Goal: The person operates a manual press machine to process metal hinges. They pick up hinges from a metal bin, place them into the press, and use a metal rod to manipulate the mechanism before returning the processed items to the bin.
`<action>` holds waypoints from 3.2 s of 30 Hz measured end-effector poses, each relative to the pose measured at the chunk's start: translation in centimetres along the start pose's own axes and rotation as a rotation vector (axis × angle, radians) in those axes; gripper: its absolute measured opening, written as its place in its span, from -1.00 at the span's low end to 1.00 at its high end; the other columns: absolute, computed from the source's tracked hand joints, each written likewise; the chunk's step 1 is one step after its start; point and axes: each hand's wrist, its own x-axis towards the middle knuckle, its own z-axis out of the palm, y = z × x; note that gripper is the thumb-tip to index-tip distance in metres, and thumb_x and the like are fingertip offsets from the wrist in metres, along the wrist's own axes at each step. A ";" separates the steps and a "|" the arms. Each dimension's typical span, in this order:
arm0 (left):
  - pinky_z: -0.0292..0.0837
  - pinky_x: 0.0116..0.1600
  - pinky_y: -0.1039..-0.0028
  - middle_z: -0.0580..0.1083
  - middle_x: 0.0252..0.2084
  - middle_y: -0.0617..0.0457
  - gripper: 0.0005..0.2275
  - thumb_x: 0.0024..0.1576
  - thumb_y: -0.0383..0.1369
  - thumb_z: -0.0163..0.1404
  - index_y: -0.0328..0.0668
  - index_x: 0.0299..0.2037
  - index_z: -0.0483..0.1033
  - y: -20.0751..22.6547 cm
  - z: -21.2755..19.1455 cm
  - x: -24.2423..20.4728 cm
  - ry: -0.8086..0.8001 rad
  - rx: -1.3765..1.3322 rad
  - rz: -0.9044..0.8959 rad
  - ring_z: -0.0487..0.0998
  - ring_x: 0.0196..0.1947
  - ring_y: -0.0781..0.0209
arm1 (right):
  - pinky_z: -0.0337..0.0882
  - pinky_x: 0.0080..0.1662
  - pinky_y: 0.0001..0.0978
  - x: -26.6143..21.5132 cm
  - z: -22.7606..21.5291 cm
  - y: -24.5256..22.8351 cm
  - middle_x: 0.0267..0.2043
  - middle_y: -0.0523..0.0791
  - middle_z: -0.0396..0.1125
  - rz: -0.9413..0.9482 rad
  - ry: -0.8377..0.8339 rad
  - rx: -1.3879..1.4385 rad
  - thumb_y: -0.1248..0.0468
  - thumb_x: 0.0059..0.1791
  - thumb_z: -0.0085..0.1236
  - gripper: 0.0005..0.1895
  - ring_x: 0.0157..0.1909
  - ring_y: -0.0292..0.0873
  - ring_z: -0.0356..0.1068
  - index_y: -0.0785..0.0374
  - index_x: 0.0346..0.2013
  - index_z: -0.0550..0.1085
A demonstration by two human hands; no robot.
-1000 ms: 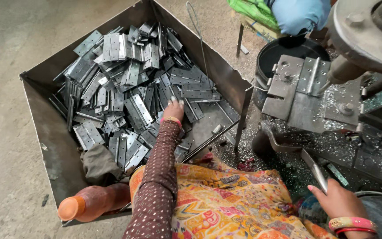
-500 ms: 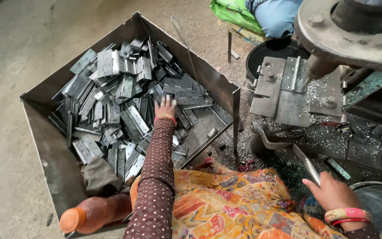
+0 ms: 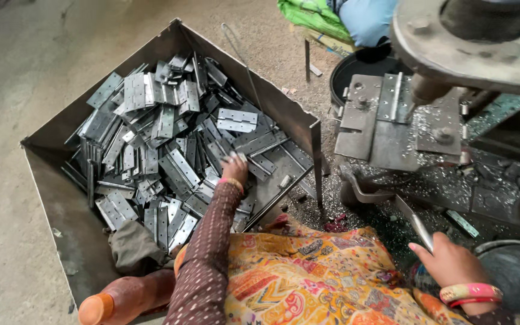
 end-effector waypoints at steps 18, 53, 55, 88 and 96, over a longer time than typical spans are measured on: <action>0.49 -0.12 0.28 0.48 -0.06 -0.08 -0.62 0.14 -0.41 -0.03 -0.25 0.19 0.45 5.1 -37.4 -8.6 0.714 -0.531 0.235 0.55 -0.07 -0.01 | 0.51 -0.25 0.09 -0.4 -1.5 -2.2 -0.42 0.09 0.49 0.058 -0.029 0.049 -0.24 -0.05 0.09 -0.47 -0.31 0.23 0.53 0.19 -0.25 0.42; -0.11 0.48 -0.13 0.31 0.33 -0.24 -0.58 0.06 -0.15 -0.06 -0.21 0.04 0.57 17.4 -38.1 1.2 0.291 -0.797 0.186 0.31 0.34 -0.18 | 0.51 -0.19 0.04 1.4 -3.6 -2.5 -0.39 0.07 0.51 0.033 -0.105 0.005 -0.22 -0.11 0.19 -0.46 -0.28 0.19 0.55 0.17 -0.19 0.45; -0.12 0.46 -0.12 0.29 0.35 -0.28 -0.56 0.04 -0.17 -0.03 -0.20 0.08 0.56 17.9 -38.1 2.2 0.259 -0.759 0.173 0.27 0.36 -0.22 | 0.52 -0.22 0.02 2.6 -4.9 -2.4 -0.39 0.09 0.49 -0.035 -0.100 0.062 -0.25 -0.12 0.22 -0.44 -0.29 0.19 0.55 0.20 -0.26 0.50; -0.20 0.45 -0.02 0.27 0.40 -0.04 -0.72 0.11 -0.33 -0.11 -0.11 -0.09 0.64 16.2 -39.3 7.6 0.139 -0.745 0.186 0.23 0.42 -0.04 | 0.49 -0.21 0.04 2.7 -3.8 -1.9 -0.38 0.10 0.46 -0.049 -0.061 0.041 -0.24 -0.14 0.25 -0.42 -0.28 0.21 0.51 0.24 -0.28 0.49; -0.16 0.51 -0.03 0.33 0.36 -0.02 -0.74 0.21 -0.38 -0.14 -0.17 -0.07 0.64 16.2 -37.6 9.0 0.188 -0.781 0.165 0.29 0.40 0.06 | 0.51 -0.22 0.06 -0.1 6.2 0.7 -0.40 0.12 0.48 0.068 -0.018 0.163 -0.21 -0.02 0.07 -0.48 -0.30 0.22 0.53 0.22 -0.28 0.45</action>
